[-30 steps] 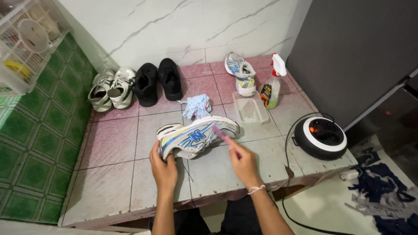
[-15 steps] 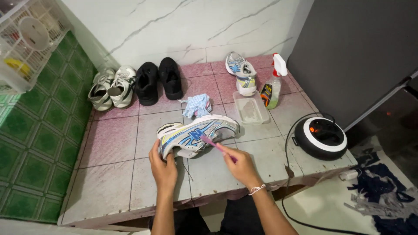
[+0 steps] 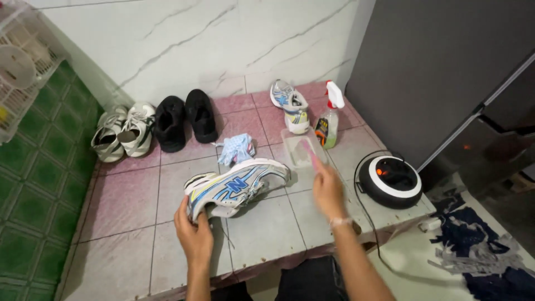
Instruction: The person scrubs a white and blue sneaker with a pink brush on a tiled countertop. They rotate the shoe to clean different areas, including the upper, sides, and sole, while other shoes and cleaning supplies remain nearby.
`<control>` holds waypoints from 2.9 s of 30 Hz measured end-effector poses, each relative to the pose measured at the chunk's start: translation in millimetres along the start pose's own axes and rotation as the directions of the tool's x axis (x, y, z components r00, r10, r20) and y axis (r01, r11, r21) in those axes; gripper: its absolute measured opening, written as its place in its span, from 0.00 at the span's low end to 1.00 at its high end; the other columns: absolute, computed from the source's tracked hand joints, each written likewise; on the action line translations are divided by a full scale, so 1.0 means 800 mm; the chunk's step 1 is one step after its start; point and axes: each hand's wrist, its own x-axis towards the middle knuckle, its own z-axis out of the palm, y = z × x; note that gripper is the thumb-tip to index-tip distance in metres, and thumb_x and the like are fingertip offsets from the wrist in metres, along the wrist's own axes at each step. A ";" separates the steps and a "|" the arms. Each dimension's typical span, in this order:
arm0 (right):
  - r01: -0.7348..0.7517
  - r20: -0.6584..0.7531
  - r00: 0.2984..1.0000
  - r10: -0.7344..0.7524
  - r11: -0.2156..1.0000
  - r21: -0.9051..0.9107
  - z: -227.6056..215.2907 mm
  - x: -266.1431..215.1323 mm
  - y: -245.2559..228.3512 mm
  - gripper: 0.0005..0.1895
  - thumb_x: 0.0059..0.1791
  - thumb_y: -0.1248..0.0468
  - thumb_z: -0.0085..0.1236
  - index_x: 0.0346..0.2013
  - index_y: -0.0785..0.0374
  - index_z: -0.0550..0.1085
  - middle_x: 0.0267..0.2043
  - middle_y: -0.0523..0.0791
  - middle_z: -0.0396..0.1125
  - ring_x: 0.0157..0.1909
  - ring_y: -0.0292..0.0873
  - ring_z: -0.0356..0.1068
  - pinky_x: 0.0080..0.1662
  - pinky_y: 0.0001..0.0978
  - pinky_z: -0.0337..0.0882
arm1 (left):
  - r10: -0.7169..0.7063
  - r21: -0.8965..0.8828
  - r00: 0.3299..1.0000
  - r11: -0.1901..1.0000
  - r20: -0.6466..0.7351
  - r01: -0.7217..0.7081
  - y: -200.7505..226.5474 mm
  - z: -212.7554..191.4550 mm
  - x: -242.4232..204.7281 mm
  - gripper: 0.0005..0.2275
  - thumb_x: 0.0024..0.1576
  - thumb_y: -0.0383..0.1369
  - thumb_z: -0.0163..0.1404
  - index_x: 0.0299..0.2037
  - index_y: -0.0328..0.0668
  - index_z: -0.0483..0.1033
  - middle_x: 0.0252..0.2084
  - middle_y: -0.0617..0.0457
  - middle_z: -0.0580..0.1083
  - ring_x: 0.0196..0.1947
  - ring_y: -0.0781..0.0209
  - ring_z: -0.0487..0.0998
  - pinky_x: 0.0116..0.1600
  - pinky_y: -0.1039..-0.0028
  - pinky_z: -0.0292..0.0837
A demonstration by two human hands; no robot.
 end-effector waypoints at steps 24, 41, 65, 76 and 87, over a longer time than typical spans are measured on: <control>0.335 0.044 0.929 -0.367 0.887 0.318 0.041 -0.042 0.000 0.29 0.52 0.74 0.41 0.66 0.49 0.66 0.59 0.48 0.72 0.58 0.48 0.74 0.42 0.29 0.70 | 0.349 0.104 0.919 0.936 -0.183 -0.335 -0.021 0.007 0.000 0.16 0.61 0.26 0.48 0.59 0.33 0.68 0.60 0.41 0.65 0.64 0.45 0.65 0.67 0.55 0.60; 0.254 0.192 0.927 -0.323 0.914 0.315 0.031 -0.055 -0.012 0.28 0.52 0.72 0.44 0.66 0.47 0.66 0.65 0.47 0.67 0.17 0.29 0.50 0.20 0.19 0.57 | 0.333 0.069 0.931 0.943 -0.150 -0.326 -0.025 0.009 0.002 0.19 0.57 0.25 0.46 0.61 0.36 0.67 0.60 0.41 0.62 0.63 0.45 0.64 0.67 0.55 0.60; -0.146 -0.016 0.989 0.146 0.975 -0.170 -0.008 0.013 0.004 0.25 0.54 0.61 0.40 0.64 0.37 0.71 0.51 0.52 0.74 0.55 0.58 0.72 0.52 0.51 0.72 | 0.068 0.199 0.955 0.971 0.290 -0.130 -0.013 -0.026 0.139 0.26 0.46 0.23 0.39 0.49 0.64 0.83 0.49 0.50 0.79 0.57 0.48 0.75 0.65 0.61 0.64; 0.133 0.418 0.871 -0.259 0.942 0.308 -0.032 -0.055 -0.057 0.23 0.47 0.73 0.46 0.53 0.59 0.80 0.54 0.53 0.75 0.58 0.56 0.72 0.58 0.48 0.71 | 0.074 -0.096 0.990 0.993 0.121 -0.062 0.007 0.012 0.109 0.15 0.54 0.30 0.47 0.50 0.50 0.80 0.46 0.46 0.79 0.52 0.53 0.77 0.59 0.63 0.69; 0.182 0.491 0.835 -0.249 0.967 0.180 -0.046 -0.039 -0.076 0.24 0.48 0.70 0.45 0.55 0.53 0.79 0.54 0.51 0.74 0.58 0.54 0.73 0.57 0.45 0.71 | 0.207 -0.059 0.935 0.978 0.287 -0.199 -0.009 -0.008 0.091 0.28 0.64 0.43 0.44 0.73 0.45 0.53 0.69 0.28 0.60 0.70 0.32 0.57 0.74 0.47 0.50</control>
